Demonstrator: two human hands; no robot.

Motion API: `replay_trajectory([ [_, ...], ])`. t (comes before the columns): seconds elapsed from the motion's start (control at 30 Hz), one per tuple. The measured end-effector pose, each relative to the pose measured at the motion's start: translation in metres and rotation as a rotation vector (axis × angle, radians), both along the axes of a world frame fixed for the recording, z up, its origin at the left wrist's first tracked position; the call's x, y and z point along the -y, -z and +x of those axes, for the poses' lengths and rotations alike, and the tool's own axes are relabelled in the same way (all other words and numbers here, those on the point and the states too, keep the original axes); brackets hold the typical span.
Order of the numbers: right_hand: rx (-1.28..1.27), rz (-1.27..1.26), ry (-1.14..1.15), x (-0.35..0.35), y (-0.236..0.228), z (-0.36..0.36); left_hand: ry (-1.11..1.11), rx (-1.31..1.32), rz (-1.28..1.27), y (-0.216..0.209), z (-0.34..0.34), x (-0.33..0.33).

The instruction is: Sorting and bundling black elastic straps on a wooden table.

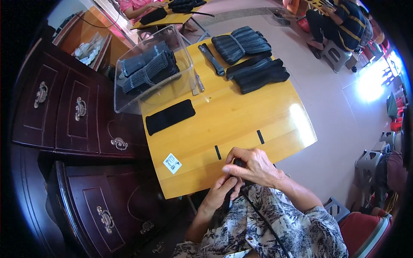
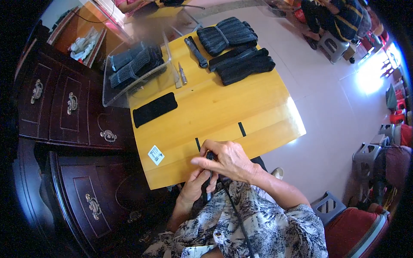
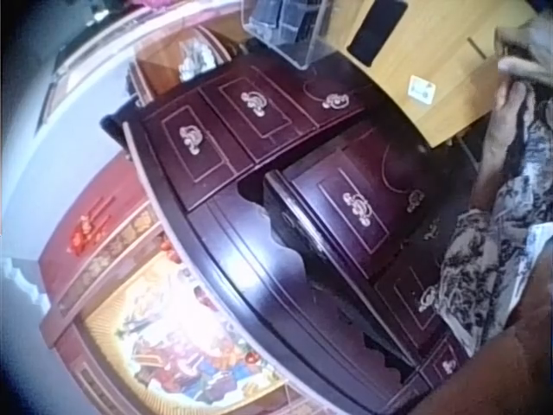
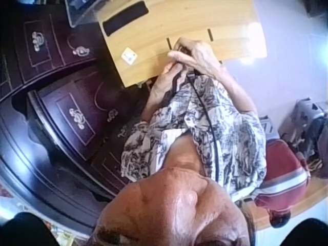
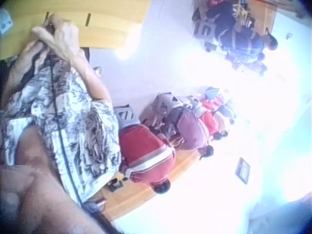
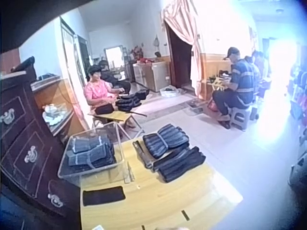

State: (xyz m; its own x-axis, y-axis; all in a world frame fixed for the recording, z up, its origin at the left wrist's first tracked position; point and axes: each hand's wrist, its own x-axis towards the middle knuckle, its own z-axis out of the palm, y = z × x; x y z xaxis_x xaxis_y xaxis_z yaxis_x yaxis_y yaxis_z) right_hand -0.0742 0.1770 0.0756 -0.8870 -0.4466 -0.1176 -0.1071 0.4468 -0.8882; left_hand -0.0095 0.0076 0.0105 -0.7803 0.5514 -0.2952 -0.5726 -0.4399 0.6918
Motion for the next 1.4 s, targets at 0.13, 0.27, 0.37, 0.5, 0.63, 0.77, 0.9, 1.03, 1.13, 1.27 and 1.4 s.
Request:
replay_trajectory([
  [0.13, -0.348, 0.026, -0.004, 0.006, 0.017, 0.012, -0.023, -0.132, -0.291, -0.003, 0.009, 0.000],
  [0.27, -0.384, 0.016, -0.006, 0.002, 0.022, 0.016, 0.042, -0.153, -0.315, -0.014, 0.013, -0.001],
  [0.37, -0.137, -0.053, 0.040, -0.002, 0.016, 0.010, 0.120, 0.006, -0.142, -0.012, 0.002, 0.000],
  [0.5, 0.236, -0.161, 0.140, 0.001, 0.020, 0.008, 0.187, -0.019, -0.226, -0.002, -0.004, 0.006],
  [0.63, -0.116, -0.006, 0.099, -0.003, 0.022, 0.010, -0.002, -0.178, -0.403, -0.015, -0.013, 0.000],
  [0.77, -0.099, -0.114, 0.047, -0.012, 0.019, 0.016, 0.004, -0.212, -0.432, -0.007, -0.013, 0.007],
  [0.9, -0.067, -0.115, -0.011, -0.025, 0.006, 0.018, -0.004, -0.283, -0.570, -0.017, -0.013, 0.015],
  [1.03, -0.096, -0.141, -0.117, -0.036, -0.003, 0.022, 0.225, -0.424, -0.706, -0.027, -0.016, 0.025],
  [1.13, -0.141, -0.210, 0.046, -0.036, -0.006, 0.030, 0.113, -0.880, -0.880, -0.051, -0.029, 0.013],
  [1.27, -0.269, -0.151, 0.399, -0.045, -0.014, 0.035, -0.419, -1.182, -1.007, -0.065, -0.031, 0.004],
  [1.4, -0.528, -0.120, 0.615, -0.043, -0.010, 0.037, -0.312, -0.730, -0.571, -0.056, -0.016, -0.006],
])
